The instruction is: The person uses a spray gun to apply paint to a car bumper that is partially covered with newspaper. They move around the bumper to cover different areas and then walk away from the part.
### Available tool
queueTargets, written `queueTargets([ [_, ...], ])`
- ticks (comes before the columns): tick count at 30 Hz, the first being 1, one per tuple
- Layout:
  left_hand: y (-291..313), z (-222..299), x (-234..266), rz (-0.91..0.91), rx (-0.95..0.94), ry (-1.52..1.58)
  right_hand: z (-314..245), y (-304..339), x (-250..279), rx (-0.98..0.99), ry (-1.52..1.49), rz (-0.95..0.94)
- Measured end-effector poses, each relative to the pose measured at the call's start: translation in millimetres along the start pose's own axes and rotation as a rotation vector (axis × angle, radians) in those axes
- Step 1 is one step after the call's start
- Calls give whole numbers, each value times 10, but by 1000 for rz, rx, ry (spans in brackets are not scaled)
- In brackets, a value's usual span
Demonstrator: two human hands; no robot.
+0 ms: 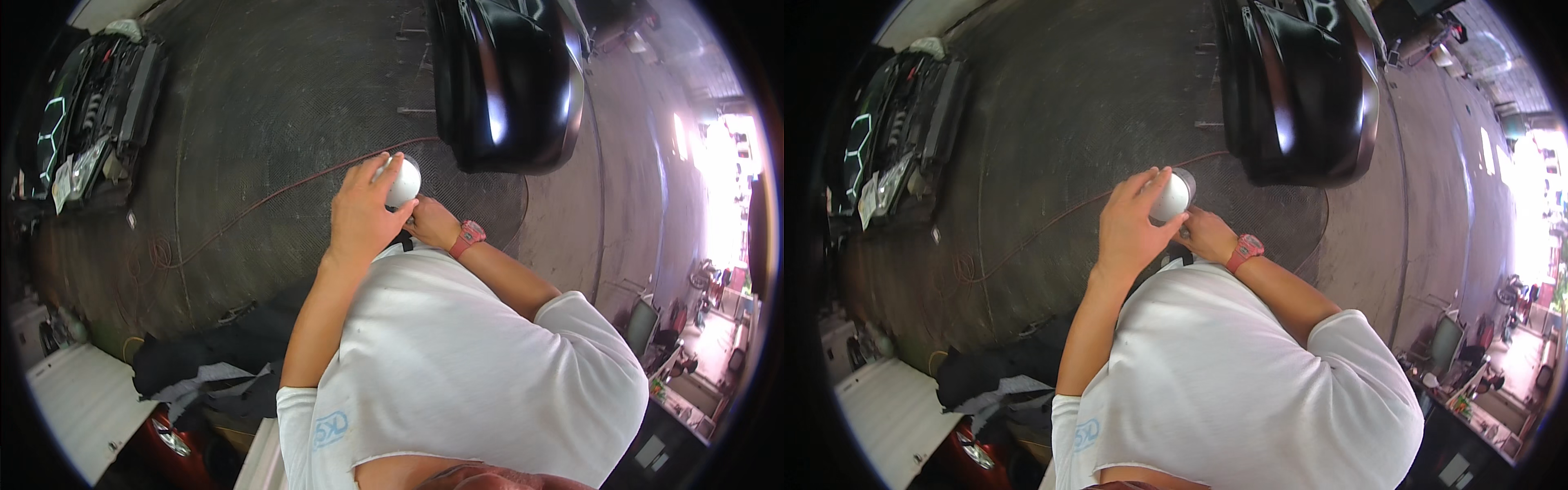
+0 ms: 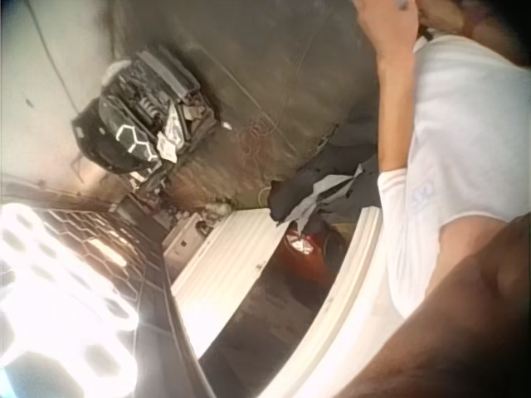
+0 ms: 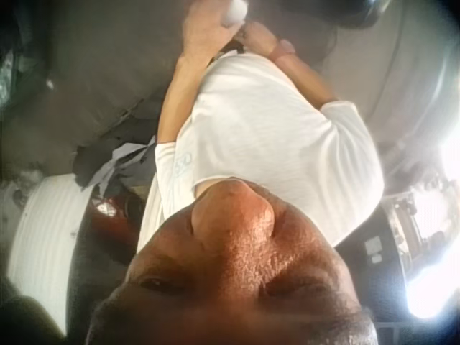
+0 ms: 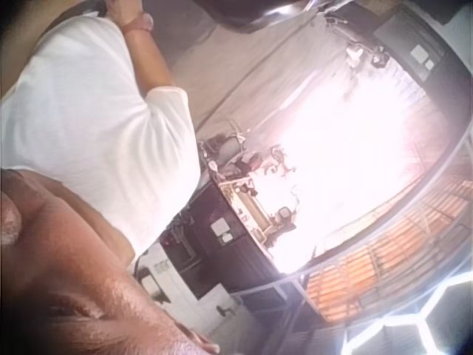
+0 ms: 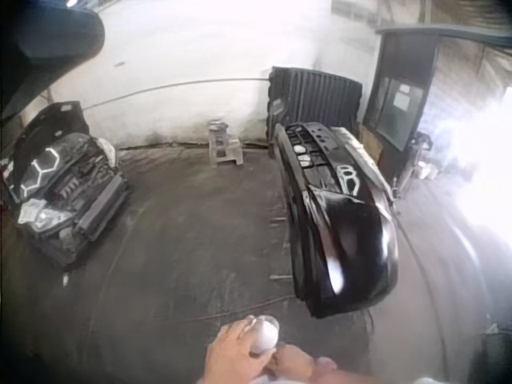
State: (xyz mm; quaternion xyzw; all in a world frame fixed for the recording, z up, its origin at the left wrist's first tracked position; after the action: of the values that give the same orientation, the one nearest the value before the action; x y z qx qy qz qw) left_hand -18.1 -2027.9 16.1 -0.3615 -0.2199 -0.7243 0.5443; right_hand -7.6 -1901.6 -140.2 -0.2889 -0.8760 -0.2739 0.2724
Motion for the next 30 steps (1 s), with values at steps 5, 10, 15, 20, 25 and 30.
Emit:
queueTargets([
  [5, -469, -911, 448, -193, 112, 695, -104, -714, -35, -56, -66, 48],
  [10, -911, -1940, 734, -389, 315, 1020, -360, -1576, 158, -74, -150, 79],
  [15, -1373, -2709, 1244, -372, 281, 956, -510, -2641, 261, -108, -183, -18],
  [20, -1728, -3209, 1897, -364, 249, 663, -647, -3596, 395, -143, -74, -101],
  [25, -2113, -3370, 2466, -242, 12, 215, -947, -4368, 566, -67, -230, 61],
  [30, -2360, -3683, 2696, -279, -118, -33, -1102, -4918, 567, -133, -276, 185],
])
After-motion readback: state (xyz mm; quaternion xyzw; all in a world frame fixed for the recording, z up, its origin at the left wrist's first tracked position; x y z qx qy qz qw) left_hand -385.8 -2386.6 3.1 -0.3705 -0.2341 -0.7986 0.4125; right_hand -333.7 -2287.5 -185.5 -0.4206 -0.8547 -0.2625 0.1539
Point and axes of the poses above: each hand's wrist, its own y-axis away from the middle knuckle, its own x-axis out of the back of the hand, z = x × y, the point moved 9 cm from there along -y, towards the middle knuckle, and after that the axes turned 13 degrees about -z, right-handed, at the moved point
